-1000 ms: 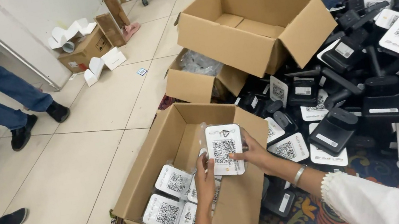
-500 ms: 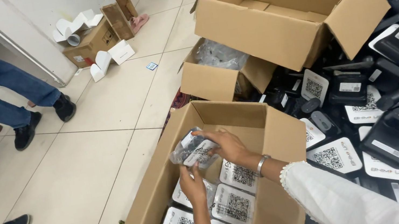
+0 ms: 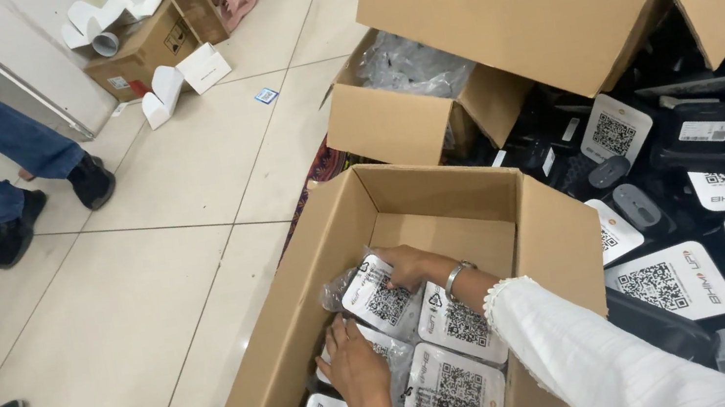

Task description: The person packs electronic payment terminal stands with QR codes into cardboard boxes.

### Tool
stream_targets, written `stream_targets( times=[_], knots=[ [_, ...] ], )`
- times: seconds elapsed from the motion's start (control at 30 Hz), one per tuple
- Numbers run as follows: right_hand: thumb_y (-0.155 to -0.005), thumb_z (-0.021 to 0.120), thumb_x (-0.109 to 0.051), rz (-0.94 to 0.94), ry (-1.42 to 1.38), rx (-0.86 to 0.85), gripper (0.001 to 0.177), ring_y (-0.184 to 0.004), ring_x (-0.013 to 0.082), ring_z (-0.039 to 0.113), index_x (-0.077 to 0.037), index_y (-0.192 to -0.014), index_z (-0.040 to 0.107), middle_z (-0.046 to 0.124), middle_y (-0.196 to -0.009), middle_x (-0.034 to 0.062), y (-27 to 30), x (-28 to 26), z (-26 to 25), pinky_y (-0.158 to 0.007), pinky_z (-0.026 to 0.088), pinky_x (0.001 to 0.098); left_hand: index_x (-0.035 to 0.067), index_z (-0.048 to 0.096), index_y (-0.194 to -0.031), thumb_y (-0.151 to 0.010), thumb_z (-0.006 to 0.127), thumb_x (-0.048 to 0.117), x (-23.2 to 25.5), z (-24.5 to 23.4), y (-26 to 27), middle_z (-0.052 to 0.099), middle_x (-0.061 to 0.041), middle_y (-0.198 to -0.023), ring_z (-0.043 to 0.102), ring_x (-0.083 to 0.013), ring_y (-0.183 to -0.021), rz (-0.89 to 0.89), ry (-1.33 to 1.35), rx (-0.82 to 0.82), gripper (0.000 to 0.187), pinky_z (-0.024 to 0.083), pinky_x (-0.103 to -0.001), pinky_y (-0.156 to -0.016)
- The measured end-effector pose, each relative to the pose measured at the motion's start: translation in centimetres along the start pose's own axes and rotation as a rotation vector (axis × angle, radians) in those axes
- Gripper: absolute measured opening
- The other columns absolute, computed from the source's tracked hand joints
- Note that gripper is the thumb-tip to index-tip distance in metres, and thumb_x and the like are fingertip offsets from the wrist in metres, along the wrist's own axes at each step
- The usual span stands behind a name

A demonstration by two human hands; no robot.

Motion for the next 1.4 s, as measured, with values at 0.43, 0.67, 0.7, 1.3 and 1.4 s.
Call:
stream_targets(
  times=[0.43,0.67,0.7,1.3,1.4],
  knots=[
    [-0.087,0.071,-0.024,0.191,0.283,-0.198,0.103,-0.073,0.0314,0.07,-0.017,-0.164,0.002,0.068,-0.109,0.0249,-0.1,0.3,2.1,-0.067,0.059,0.0433,0.006,0.049,-0.144,-0.093,0.068,0.025,0.4,-3.3,0.6,0.05,-0.013,-0.146,0.047,-0.0342,-0.134,-0.145,-0.007,0.006,0.057,0.036,-0.056,-0.11],
    [-0.088,0.076,-0.03,-0.061,0.577,0.07,0.09,-0.121,0.041,0.058,-0.007,-0.156,0.022,0.055,-0.138,0.0264,1.6,-2.1,3.3,-0.099,0.05,0.047,0.002,0.051,-0.142,-0.09,0.071,0.029,1.5,-3.2,0.7,0.051,-0.017,-0.144,0.048,-0.0338,-0.133,-0.131,-0.097,0.055,0.061,0.039,-0.051,-0.107],
    [-0.089,0.073,-0.028,-0.048,0.619,0.114,0.089,-0.125,0.0403,0.059,-0.003,-0.158,0.023,0.051,-0.143,0.0288,3.5,-3.5,2.9,-0.103,0.051,0.0445,0.001,0.049,-0.145,-0.086,0.072,0.024,2.1,-3.7,1.3,0.05,-0.019,-0.146,0.048,-0.0352,-0.132,-0.056,-0.085,0.174,0.067,0.04,-0.05,-0.106],
    [-0.095,0.06,-0.024,-0.284,0.874,0.144,0.029,-0.131,0.0293,0.054,-0.008,-0.118,0.069,0.064,-0.131,0.0139,31.4,-9.0,5.8,-0.119,0.032,0.0537,0.003,0.06,-0.133,-0.086,0.063,-0.004,6.8,-10.3,18.3,0.052,-0.019,-0.147,0.047,-0.0343,-0.137,0.206,0.271,0.303,0.048,0.026,-0.052,-0.121],
    [-0.088,0.067,-0.022,-0.459,0.697,0.314,0.037,-0.123,0.0345,0.055,-0.005,-0.121,0.066,0.062,-0.13,0.0176,33.8,-12.0,8.6,-0.109,0.037,0.0533,0.0,0.06,-0.131,-0.084,0.063,-0.004,3.6,-15.3,26.1,0.052,-0.021,-0.146,0.047,-0.0389,-0.134,0.172,0.305,0.39,0.047,0.029,-0.052,-0.119]
  ],
)
Point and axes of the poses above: each hand's wrist, its own y-axis away from the middle knuckle, its own z-axis out of the palm, x = y × z, the point moved 6 cm from there along -y, towards the middle knuckle
